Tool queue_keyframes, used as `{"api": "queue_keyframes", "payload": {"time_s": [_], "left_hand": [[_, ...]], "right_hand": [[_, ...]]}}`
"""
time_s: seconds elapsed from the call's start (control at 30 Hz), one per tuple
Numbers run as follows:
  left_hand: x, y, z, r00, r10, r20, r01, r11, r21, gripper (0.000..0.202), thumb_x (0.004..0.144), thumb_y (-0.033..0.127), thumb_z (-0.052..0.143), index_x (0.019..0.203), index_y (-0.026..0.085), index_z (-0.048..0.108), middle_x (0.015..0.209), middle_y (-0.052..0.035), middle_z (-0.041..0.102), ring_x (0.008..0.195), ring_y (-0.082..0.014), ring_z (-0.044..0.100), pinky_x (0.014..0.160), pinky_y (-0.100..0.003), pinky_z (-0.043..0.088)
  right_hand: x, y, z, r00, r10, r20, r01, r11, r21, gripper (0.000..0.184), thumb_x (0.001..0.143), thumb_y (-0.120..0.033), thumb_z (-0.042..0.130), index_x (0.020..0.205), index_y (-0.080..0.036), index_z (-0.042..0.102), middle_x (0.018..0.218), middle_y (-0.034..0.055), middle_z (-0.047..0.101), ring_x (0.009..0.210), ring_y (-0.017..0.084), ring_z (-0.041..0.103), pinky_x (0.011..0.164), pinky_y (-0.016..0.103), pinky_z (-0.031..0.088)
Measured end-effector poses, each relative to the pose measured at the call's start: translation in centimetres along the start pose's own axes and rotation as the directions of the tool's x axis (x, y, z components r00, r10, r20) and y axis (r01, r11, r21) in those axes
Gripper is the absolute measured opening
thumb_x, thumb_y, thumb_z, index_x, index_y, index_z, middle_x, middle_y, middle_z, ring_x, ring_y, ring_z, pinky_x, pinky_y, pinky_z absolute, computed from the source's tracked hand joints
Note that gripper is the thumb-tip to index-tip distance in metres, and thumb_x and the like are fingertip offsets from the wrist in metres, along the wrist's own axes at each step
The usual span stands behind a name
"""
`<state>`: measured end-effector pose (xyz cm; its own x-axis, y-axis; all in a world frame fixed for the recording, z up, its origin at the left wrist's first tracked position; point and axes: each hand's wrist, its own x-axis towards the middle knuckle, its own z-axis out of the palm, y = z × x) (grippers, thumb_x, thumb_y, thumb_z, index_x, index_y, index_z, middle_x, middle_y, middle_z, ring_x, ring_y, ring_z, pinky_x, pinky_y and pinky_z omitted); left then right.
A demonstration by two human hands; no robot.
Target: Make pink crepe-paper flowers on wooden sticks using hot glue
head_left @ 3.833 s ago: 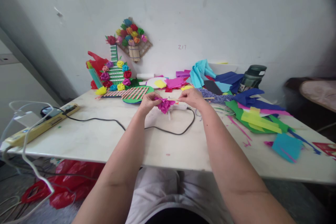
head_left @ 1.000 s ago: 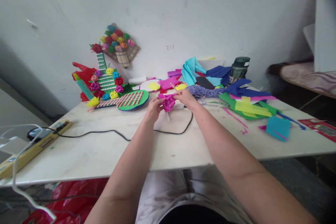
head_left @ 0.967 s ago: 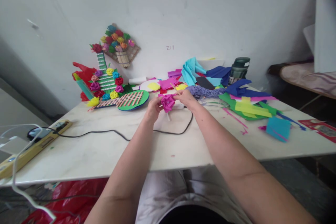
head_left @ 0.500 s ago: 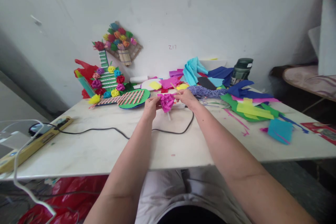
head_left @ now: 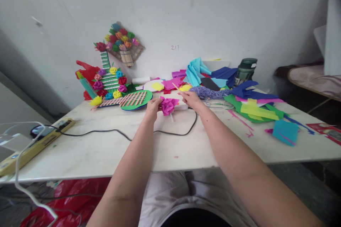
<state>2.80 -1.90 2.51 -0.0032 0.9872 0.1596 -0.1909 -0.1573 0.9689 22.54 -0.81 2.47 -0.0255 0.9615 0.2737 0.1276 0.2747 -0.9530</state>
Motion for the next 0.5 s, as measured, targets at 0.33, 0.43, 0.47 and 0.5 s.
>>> {"api": "queue_keyframes", "payload": {"time_s": [0.33,0.43,0.47,0.5], "left_hand": [[-0.2,0.0,0.2,0.998,-0.022,0.053,0.019,0.998,0.067,0.026,0.053,0.035,0.07,0.052,0.015,0.054,0.044,0.0019,0.048,0.04,-0.0083,0.041,0.041,-0.022,0.035],[-0.3,0.0,0.2,0.999,-0.002,0.048,-0.003,0.996,0.089,0.028,0.052,0.035,0.071,0.048,0.015,0.052,0.041,0.0033,0.043,0.038,-0.0063,0.036,0.038,-0.02,0.029],[-0.2,-0.1,0.2,0.999,0.007,0.043,-0.01,0.996,0.089,0.028,0.053,0.034,0.071,0.047,0.015,0.051,0.04,0.0037,0.041,0.037,-0.0059,0.035,0.038,-0.02,0.026],[-0.2,-0.1,0.2,0.999,0.011,0.04,-0.014,0.996,0.087,0.028,0.053,0.033,0.071,0.046,0.015,0.05,0.04,0.004,0.04,0.037,-0.0055,0.033,0.037,-0.02,0.024]], "right_hand": [[-0.5,-1.2,0.6,0.995,-0.088,0.037,0.094,0.973,-0.209,0.031,0.072,-0.044,0.055,0.063,-0.014,0.061,0.055,-0.0026,0.051,0.049,0.008,0.038,0.05,0.023,0.029],[-0.8,-1.6,0.7,0.993,-0.098,0.073,0.112,0.968,-0.225,0.036,0.072,-0.045,0.056,0.052,-0.015,0.055,0.054,-0.0013,0.052,0.05,0.008,0.039,0.05,0.023,0.029],[-0.9,-1.8,0.7,0.992,-0.096,0.086,0.113,0.969,-0.218,0.037,0.072,-0.046,0.056,0.052,-0.015,0.056,0.052,-0.0018,0.051,0.05,0.008,0.039,0.05,0.023,0.029],[-1.0,-1.9,0.8,0.991,-0.096,0.098,0.115,0.971,-0.209,0.036,0.072,-0.047,0.056,0.055,-0.015,0.058,0.05,-0.0029,0.048,0.049,0.008,0.038,0.05,0.023,0.029]]}}
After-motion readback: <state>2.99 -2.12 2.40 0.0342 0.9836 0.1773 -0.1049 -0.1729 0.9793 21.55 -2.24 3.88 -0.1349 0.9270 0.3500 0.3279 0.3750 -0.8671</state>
